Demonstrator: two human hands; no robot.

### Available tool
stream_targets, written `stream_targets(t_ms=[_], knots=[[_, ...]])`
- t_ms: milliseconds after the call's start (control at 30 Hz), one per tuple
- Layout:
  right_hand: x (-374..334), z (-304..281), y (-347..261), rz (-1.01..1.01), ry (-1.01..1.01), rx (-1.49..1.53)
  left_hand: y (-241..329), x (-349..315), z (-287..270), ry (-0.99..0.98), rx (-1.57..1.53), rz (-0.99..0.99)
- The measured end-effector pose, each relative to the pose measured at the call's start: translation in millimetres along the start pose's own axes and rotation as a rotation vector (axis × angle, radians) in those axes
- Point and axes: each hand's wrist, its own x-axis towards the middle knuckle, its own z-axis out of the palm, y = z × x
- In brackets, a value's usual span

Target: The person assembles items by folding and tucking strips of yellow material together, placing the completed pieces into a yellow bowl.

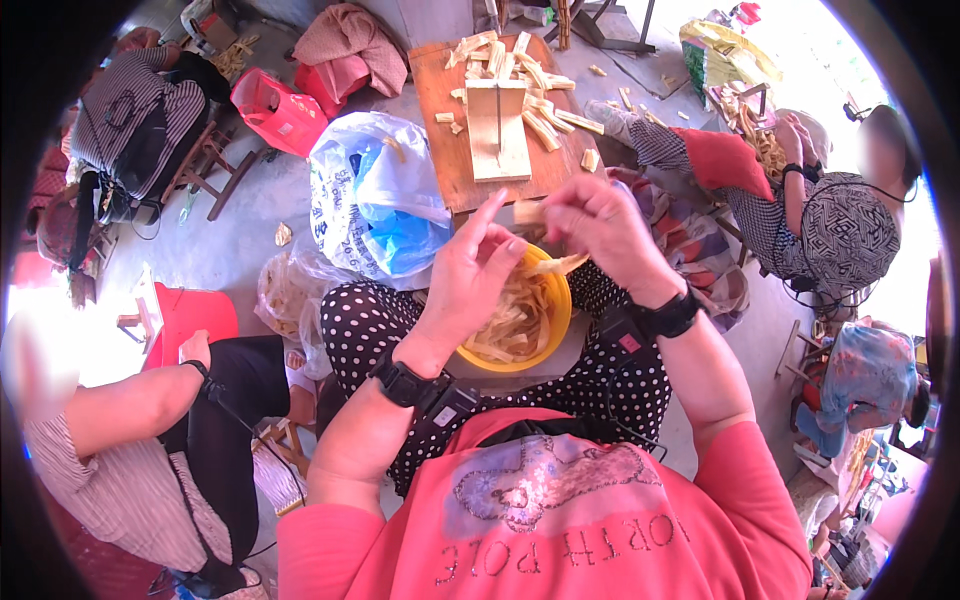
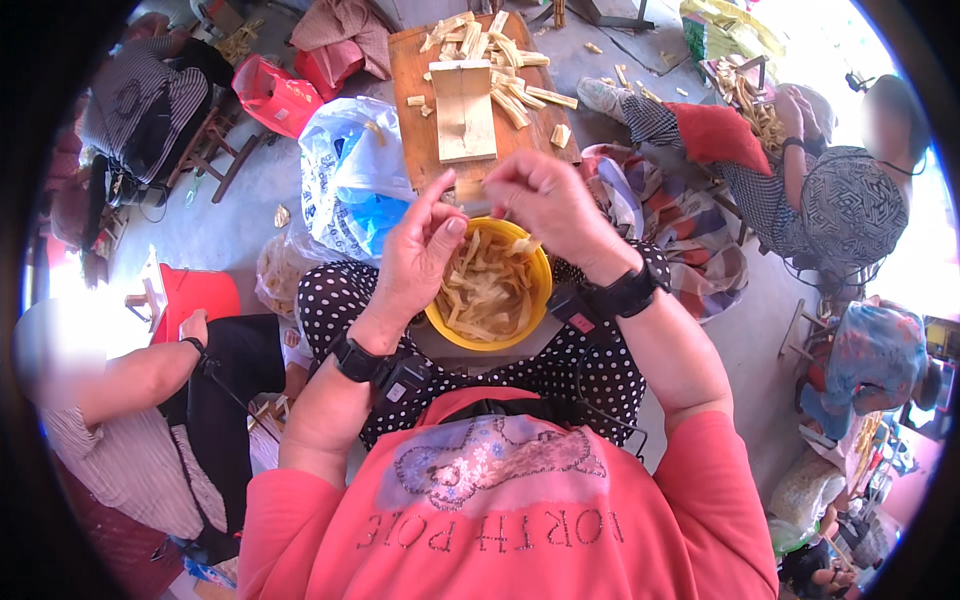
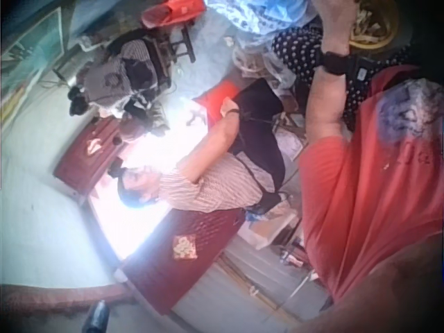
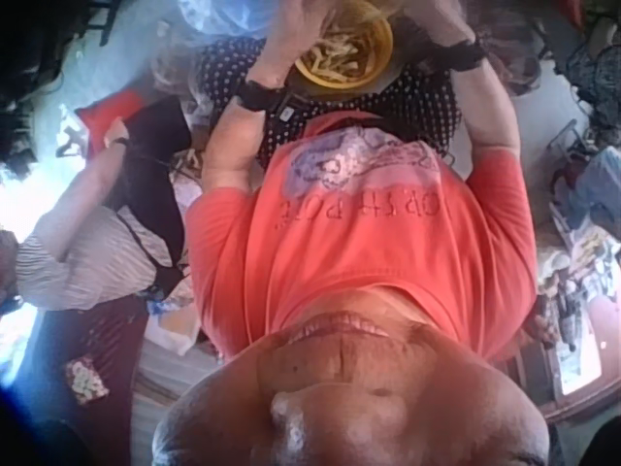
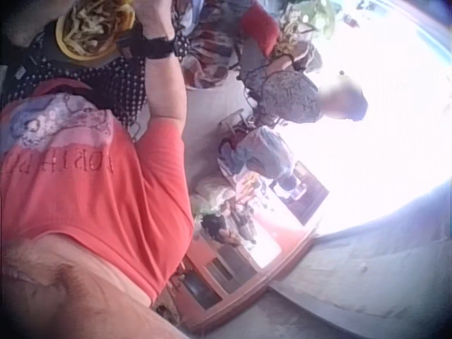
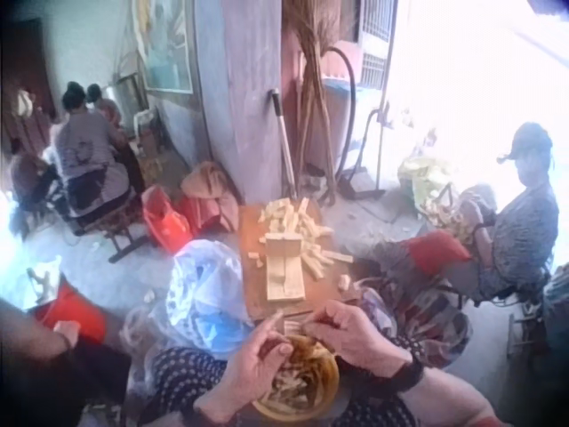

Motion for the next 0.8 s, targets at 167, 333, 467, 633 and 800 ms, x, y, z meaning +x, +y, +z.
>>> stream_targets(t_ms=[167, 333, 467, 633, 800], knots=[[-58.2, 32.7, -41.7, 0.046, -0.149, 0.045, 77.8, -32.0, -21.7, 0.02, -0.04, 0.165], [-108.8, 11.3, -86.5, 0.084, -0.312, -0.079, 148.9, -74.2, -62.1, 0.081, -0.151, 0.323], [-135.8, 37.6, -221.1, -0.276, -0.271, -0.155, 238.7, -117.4, -106.3, -0.064, -0.034, 0.529], [-154.9, 76.5, -265.0, -0.313, -0.301, -0.419, 317.4, -139.6, -157.6, -0.044, 0.164, 0.673], [-137.5, 100.4, -213.3, -0.265, -0.328, -0.531, 296.9, -126.7, -164.8, -0.461, 0.342, 0.179]])
